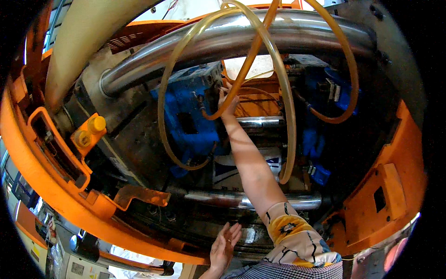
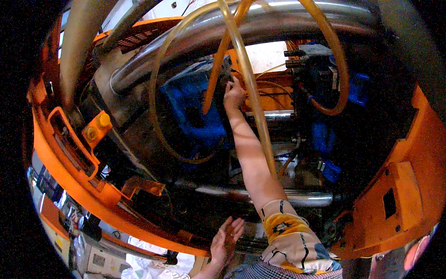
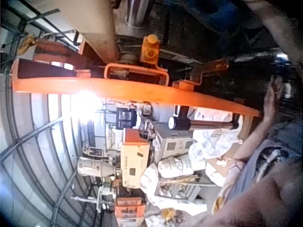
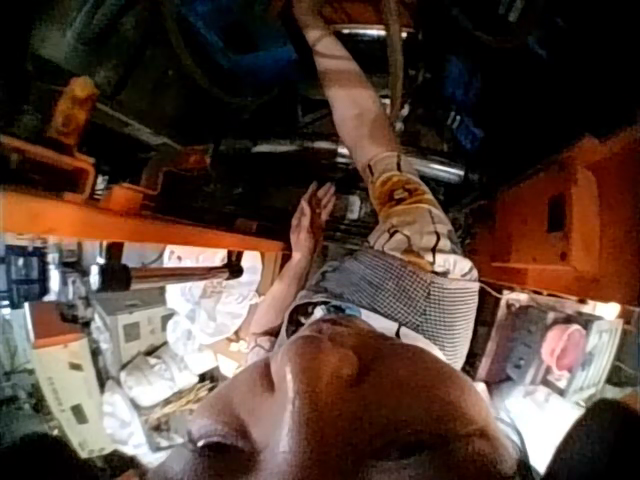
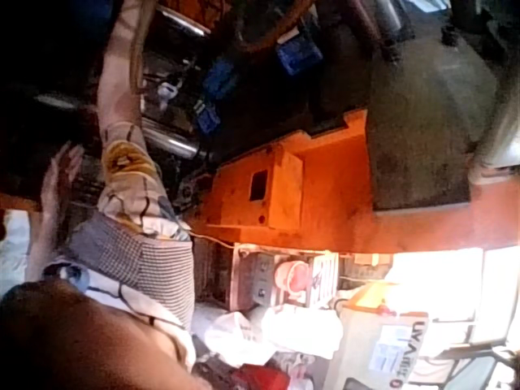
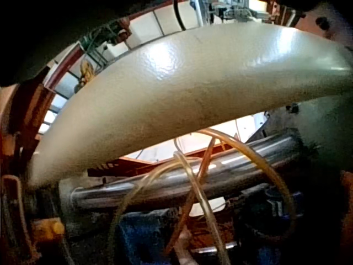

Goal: The person repeatedly opens an injection molding machine, removes a white plastic part, and places it into a bag. They then close the machine door and wait for the next cycle. This process is repeated multiple times throughout the video.

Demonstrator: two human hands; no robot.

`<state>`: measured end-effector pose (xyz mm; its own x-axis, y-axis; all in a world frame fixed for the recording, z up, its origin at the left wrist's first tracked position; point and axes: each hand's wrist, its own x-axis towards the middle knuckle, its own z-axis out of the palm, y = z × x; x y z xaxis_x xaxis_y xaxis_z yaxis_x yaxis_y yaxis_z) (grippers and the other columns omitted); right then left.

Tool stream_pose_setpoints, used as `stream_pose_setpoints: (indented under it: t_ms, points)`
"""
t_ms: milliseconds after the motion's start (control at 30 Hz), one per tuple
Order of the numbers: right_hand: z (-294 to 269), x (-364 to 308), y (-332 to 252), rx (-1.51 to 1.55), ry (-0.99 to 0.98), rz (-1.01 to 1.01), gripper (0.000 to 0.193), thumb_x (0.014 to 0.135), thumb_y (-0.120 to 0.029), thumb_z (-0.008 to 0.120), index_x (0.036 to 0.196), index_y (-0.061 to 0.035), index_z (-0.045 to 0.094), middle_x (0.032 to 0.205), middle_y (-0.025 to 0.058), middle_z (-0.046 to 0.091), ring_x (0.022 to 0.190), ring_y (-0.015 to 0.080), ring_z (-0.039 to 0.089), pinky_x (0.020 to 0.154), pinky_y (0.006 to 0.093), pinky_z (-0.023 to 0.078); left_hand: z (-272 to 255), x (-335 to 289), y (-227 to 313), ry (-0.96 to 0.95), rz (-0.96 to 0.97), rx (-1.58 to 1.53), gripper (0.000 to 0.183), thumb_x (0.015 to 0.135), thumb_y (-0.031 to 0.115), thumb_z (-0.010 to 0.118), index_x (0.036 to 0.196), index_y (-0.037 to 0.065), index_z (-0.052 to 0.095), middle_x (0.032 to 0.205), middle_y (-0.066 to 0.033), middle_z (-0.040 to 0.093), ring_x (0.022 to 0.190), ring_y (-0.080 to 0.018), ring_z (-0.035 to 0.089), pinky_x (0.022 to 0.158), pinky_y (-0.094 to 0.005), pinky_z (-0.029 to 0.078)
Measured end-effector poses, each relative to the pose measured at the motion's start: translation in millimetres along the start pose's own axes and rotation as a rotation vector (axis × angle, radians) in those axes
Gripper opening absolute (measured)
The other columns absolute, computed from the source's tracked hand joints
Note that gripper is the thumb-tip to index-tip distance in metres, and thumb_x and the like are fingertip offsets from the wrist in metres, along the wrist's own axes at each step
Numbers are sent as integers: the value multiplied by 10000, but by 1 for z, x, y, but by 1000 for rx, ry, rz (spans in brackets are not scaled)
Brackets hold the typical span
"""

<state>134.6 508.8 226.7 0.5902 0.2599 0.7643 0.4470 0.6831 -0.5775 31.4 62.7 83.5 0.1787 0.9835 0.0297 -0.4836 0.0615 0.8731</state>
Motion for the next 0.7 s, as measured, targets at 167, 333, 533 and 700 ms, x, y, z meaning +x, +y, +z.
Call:
stream_pose_setpoints:
  t_ms: [167,333,533,700]
  points:
    - [-2,2,-2,-81,-15,-17,351,804,-121,586,1145,-59,530,839,120,657,785,332,600,726,432,457,-6,-5,0,7,6,-24,641,950,378,328,1366,-63,119,1374,-274,245,1296,-352,265,1079,-449,214]
    - [-6,4,-12,-227,-149,-45,428,784,-69,578,1193,2,474,894,124,653,782,346,595,728,439,458,-6,-6,0,18,4,-8,681,926,401,388,1366,-59,145,1367,-265,277,1287,-347,292,1069,-438,234]
    - [15,-24,-4,-198,-155,-138,664,701,21,557,1297,104,277,1040,203,606,859,378,587,782,454,439,3,-34,24,-76,127,531,696,904,385,457,1359,-57,172,1371,-230,305,1260,-343,336,1057,-432,243]
    - [-2,-3,16,-96,-430,31,724,695,50,489,1347,93,178,1138,208,566,990,380,547,874,430,393,0,-91,84,371,713,1320,651,887,321,496,1339,-56,217,1328,-209,360,1204,-312,392,1025,-419,277]
